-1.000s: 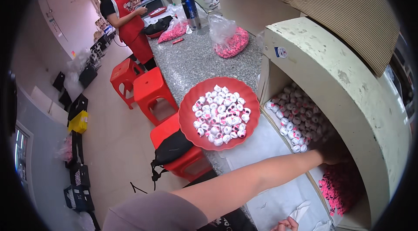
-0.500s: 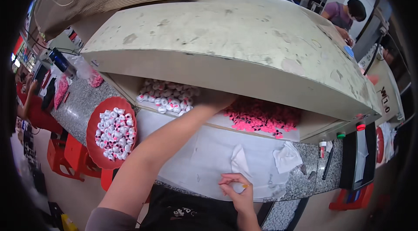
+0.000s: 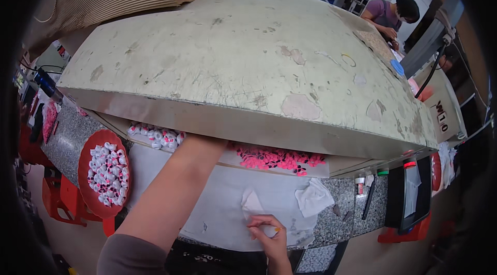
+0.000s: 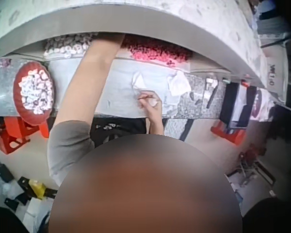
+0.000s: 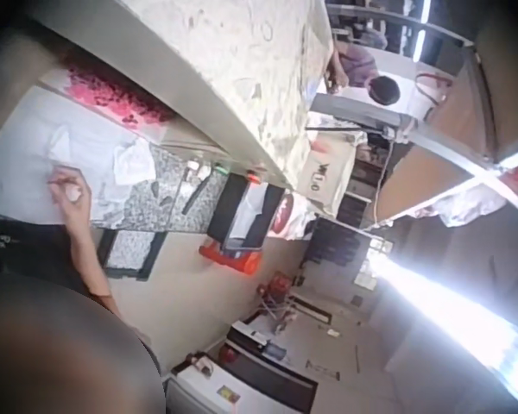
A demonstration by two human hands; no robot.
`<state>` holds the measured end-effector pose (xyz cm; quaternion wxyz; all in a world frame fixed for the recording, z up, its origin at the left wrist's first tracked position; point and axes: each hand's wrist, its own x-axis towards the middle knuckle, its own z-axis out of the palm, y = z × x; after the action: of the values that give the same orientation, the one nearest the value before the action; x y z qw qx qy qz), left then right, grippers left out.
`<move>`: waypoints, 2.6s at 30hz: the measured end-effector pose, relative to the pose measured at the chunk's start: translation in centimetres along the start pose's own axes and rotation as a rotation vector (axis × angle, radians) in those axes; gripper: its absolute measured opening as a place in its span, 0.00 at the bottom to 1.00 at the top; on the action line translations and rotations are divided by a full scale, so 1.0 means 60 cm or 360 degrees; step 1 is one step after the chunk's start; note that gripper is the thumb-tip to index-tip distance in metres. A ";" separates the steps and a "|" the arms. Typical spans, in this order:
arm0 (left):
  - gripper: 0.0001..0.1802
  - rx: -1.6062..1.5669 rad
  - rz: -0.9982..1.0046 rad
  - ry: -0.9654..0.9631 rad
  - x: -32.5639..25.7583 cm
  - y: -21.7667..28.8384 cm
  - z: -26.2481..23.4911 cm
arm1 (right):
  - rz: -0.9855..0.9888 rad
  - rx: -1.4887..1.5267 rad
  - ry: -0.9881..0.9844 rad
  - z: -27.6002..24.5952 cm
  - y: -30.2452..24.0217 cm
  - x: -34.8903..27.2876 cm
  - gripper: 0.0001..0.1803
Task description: The recorder applies adhesive to small white ceramic pieces and attaches decorative pink elements to them.
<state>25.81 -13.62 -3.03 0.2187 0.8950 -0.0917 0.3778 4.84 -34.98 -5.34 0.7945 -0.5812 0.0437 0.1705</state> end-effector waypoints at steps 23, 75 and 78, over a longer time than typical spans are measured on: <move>0.23 -0.0054 0.0019 -0.0417 -0.004 -0.041 0.032 | -0.0063 -0.0108 -0.0162 0.039 0.002 -0.018 0.12; 0.11 -0.2388 -0.1378 -0.0650 -0.267 0.100 -0.287 | -0.0325 0.0359 -0.0536 0.120 -0.011 -0.038 0.17; 0.12 -0.2370 -0.1484 -0.0734 -0.301 0.113 -0.295 | -0.0325 0.0361 -0.0497 0.132 -0.005 -0.030 0.20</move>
<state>-0.26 -11.49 -2.82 0.8475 0.5219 0.0178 -0.0945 2.20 -28.00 -2.03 0.8651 -0.4560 -0.1201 0.1710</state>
